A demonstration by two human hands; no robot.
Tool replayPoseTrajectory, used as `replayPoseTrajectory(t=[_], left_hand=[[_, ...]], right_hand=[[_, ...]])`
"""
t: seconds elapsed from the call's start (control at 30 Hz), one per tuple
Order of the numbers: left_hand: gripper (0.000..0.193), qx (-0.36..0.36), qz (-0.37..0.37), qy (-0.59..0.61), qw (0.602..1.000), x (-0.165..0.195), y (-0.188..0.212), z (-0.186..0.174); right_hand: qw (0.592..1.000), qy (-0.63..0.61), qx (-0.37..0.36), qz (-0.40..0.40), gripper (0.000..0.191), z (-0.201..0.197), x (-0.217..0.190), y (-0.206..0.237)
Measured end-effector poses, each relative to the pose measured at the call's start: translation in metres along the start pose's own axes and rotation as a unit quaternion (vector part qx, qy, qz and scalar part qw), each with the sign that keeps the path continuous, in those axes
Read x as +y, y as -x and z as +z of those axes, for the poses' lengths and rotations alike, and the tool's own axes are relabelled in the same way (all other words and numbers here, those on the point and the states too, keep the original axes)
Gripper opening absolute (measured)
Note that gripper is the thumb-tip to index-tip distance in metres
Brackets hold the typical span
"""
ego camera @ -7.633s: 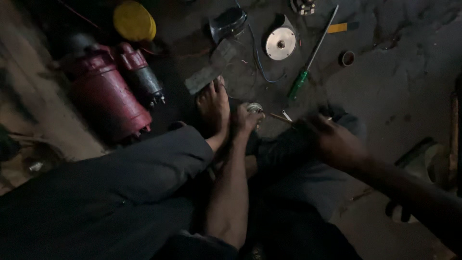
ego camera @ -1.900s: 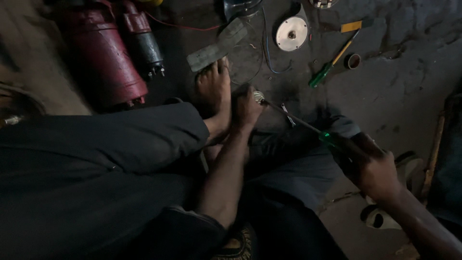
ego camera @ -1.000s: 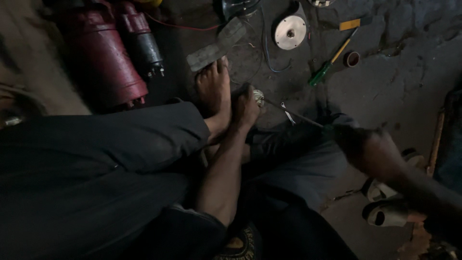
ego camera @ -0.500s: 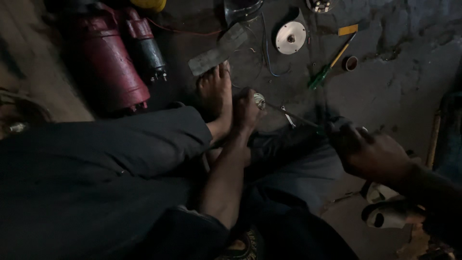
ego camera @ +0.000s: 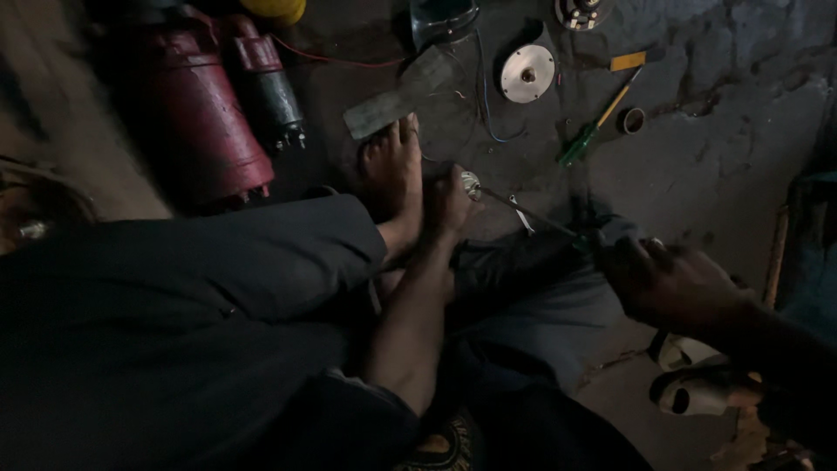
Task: The person sits on the floor and uses a screwdriver to adjust a small circular electrical component. They manipulate the internal parts of the device, turning it over and using the tool to tighten or loosen screws.
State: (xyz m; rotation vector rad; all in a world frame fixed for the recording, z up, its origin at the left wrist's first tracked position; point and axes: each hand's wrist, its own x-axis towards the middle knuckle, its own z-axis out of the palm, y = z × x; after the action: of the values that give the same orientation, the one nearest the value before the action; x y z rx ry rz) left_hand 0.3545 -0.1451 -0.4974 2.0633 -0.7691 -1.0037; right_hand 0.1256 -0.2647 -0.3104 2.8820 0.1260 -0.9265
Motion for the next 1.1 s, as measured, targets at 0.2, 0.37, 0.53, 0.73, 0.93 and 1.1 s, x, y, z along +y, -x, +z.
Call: replayPoseTrajectory(t=[0.2,0.37,0.53,0.73,0.93,1.1], left_hand=[[0.08,0.003,-0.016,0.036,0.999,0.0,-0.002,0.005],[0.077,0.029,0.019,0.028,0.999,-0.003,-0.007,0.009],[0.085,0.067,0.037,0.025,0.997,-0.008,-0.01,0.011],[0.076,0.062,0.032,0.063,0.996,-0.014,-0.017,0.026],[0.086,-0.044,-0.045,0.033,0.997,-0.014,-0.022,0.02],[0.081,0.003,-0.033,0.014,0.999,-0.012,-0.024,0.017]], right_hand=[[0.784,-0.471,-0.211,0.345,0.027,0.023,0.015,-0.016],[0.914,-0.259,-0.126,0.285,0.066,0.018,0.011,-0.013],[0.99,-0.077,-0.09,0.076,0.039,0.029,0.014,-0.018],[0.949,-0.253,-0.144,0.12,0.018,0.045,0.022,-0.033],[0.991,-0.099,0.042,0.084,0.039,0.023,0.007,-0.026],[0.992,-0.071,-0.089,0.053,0.029,0.063,0.014,-0.033]])
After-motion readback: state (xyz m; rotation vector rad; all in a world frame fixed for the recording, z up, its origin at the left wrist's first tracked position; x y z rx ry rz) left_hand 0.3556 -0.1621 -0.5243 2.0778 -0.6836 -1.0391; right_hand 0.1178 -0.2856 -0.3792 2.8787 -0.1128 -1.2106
